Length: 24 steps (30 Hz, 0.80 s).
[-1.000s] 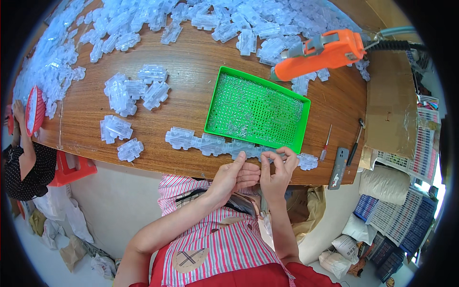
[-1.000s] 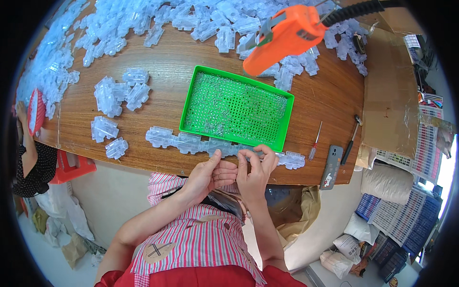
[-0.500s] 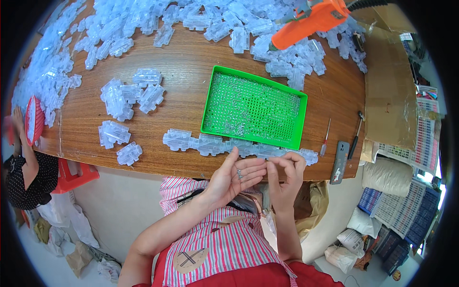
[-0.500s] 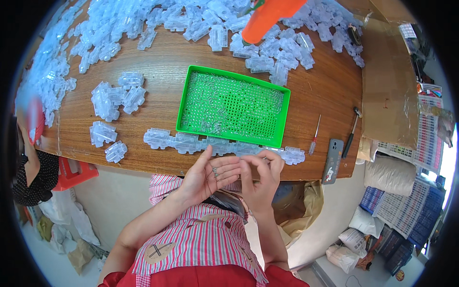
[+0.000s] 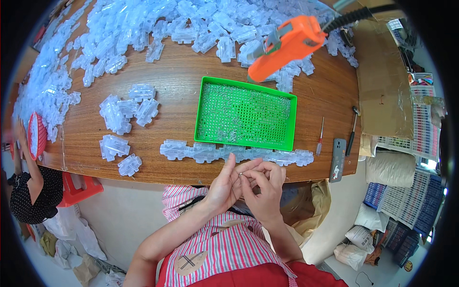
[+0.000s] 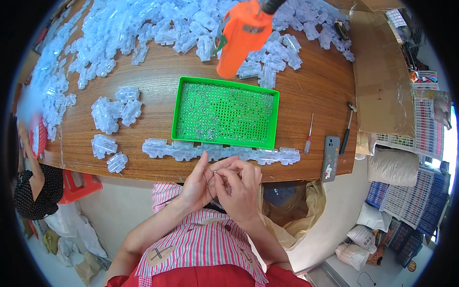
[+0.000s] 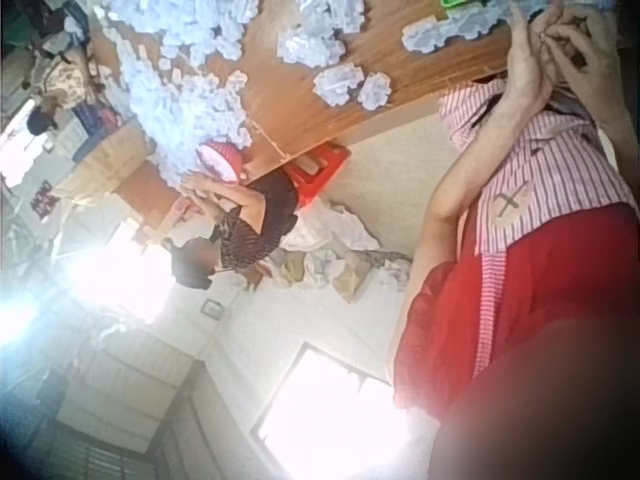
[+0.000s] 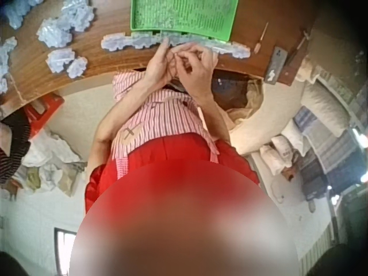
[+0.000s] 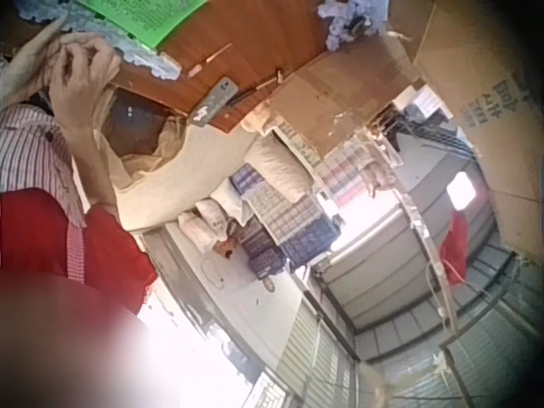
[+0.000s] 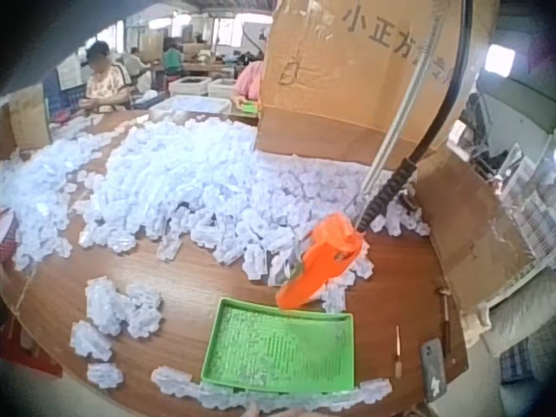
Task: The person fastens plastic parts using an electric tool, aligns them in a row on the table, and inserts small metal components into each part by hand.
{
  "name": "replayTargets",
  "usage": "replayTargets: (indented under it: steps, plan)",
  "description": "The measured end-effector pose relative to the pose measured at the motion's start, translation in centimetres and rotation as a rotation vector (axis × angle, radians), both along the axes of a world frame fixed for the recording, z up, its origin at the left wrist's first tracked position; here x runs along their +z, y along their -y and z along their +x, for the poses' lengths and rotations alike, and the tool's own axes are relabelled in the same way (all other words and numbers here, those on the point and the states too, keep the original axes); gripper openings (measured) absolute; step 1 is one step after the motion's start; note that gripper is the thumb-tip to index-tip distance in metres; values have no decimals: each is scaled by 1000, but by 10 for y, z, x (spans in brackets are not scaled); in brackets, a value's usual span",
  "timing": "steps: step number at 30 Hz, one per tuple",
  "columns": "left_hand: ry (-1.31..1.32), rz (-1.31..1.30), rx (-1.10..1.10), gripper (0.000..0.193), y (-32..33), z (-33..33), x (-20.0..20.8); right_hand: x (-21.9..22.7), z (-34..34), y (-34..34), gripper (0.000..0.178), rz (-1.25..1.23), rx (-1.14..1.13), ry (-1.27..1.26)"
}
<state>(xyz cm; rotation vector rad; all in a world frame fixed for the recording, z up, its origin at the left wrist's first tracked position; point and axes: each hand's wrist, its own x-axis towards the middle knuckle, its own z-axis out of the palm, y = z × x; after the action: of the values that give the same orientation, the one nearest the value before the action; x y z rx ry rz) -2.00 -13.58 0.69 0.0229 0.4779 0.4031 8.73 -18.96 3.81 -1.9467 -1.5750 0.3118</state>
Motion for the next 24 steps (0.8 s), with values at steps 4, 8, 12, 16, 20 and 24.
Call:
replayTargets:
  steps: [4,8,12,16,20,24]
  plan:
    - [-13,2,-2,72,-2,-3,-1,0,1,-2,13,-9,-59,-147]
    - [-157,8,19,61,-3,-5,-4,3,4,-3,11,14,-35,-142]
    - [-300,127,-10,33,4,-2,-11,13,10,-2,15,-7,-21,141]
    - [-274,224,-9,27,12,-2,-14,15,15,-3,15,-5,105,227]
    - [-240,136,-17,24,7,-7,-16,10,14,0,10,0,137,220]
    - [-141,-38,-85,25,4,-11,-13,11,15,4,8,17,87,120]
